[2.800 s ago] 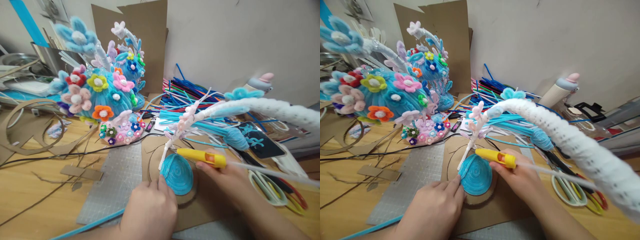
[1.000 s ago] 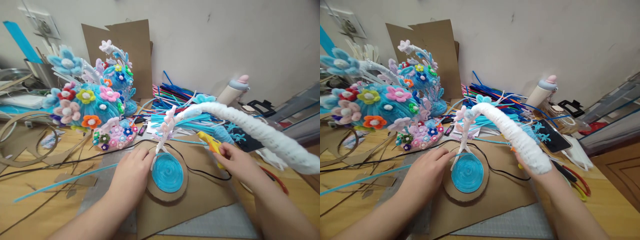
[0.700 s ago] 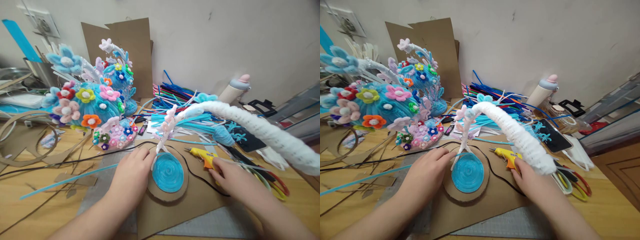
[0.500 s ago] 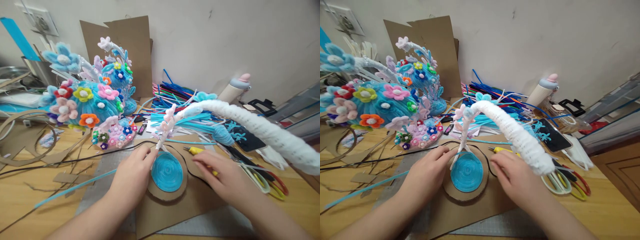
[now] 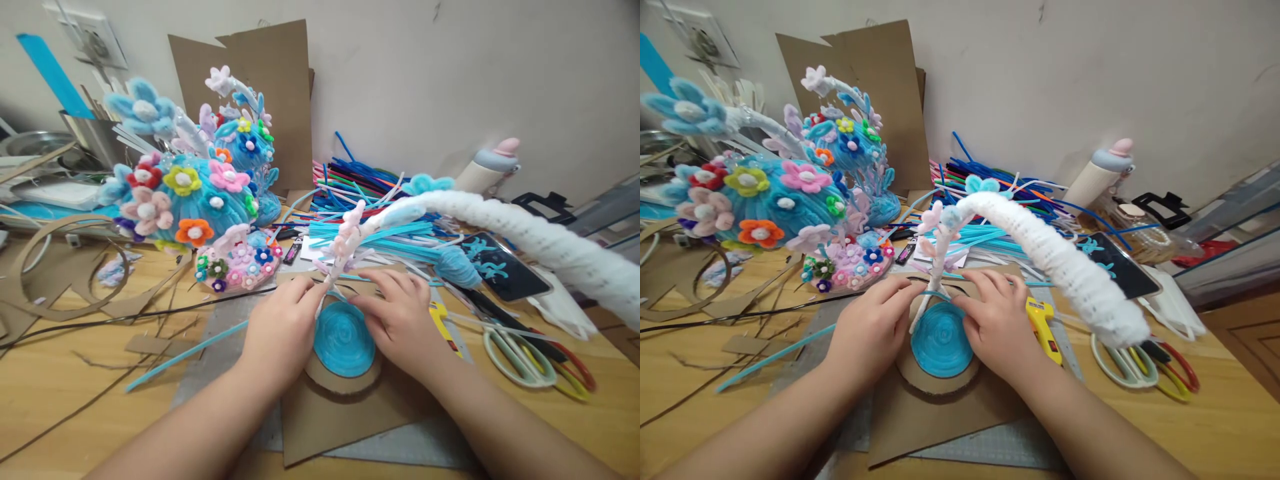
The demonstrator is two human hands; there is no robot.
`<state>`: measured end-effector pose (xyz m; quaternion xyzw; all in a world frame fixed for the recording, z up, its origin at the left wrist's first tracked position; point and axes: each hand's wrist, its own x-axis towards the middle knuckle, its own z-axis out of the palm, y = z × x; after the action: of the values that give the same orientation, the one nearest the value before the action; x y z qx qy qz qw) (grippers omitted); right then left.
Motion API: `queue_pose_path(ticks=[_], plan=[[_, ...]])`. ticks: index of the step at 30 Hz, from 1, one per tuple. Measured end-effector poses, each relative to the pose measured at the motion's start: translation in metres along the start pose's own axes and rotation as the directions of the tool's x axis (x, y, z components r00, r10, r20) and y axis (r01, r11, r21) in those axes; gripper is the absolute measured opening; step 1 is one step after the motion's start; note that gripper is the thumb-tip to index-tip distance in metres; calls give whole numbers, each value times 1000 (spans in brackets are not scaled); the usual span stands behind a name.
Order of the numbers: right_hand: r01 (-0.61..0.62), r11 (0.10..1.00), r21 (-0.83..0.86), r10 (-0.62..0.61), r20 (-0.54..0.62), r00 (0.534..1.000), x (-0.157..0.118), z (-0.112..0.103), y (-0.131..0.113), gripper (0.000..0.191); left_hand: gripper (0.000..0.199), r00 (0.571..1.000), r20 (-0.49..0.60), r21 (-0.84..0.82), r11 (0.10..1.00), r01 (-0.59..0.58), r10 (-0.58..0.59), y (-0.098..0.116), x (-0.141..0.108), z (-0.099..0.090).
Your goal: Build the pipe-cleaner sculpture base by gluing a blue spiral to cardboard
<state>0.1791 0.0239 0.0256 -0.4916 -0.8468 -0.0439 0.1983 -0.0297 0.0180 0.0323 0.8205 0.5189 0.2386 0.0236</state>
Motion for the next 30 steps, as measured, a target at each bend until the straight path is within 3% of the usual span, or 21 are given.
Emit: queue_pose_path(ticks=[9,24,30], plan=[[-28,1000,-6,29,109,994,0,5,2,36,28,998,59,0,1000,23,-23,3,-2,-2],[-10,999,-30,14,146,989,-1,7,-1,35,27,988,155,17,1000,10,-12,1,0,3],[-16,998,-52,24,167,986,0,9,-3,33,31,990,136,-42,999,32,-26,1,-2,8]])
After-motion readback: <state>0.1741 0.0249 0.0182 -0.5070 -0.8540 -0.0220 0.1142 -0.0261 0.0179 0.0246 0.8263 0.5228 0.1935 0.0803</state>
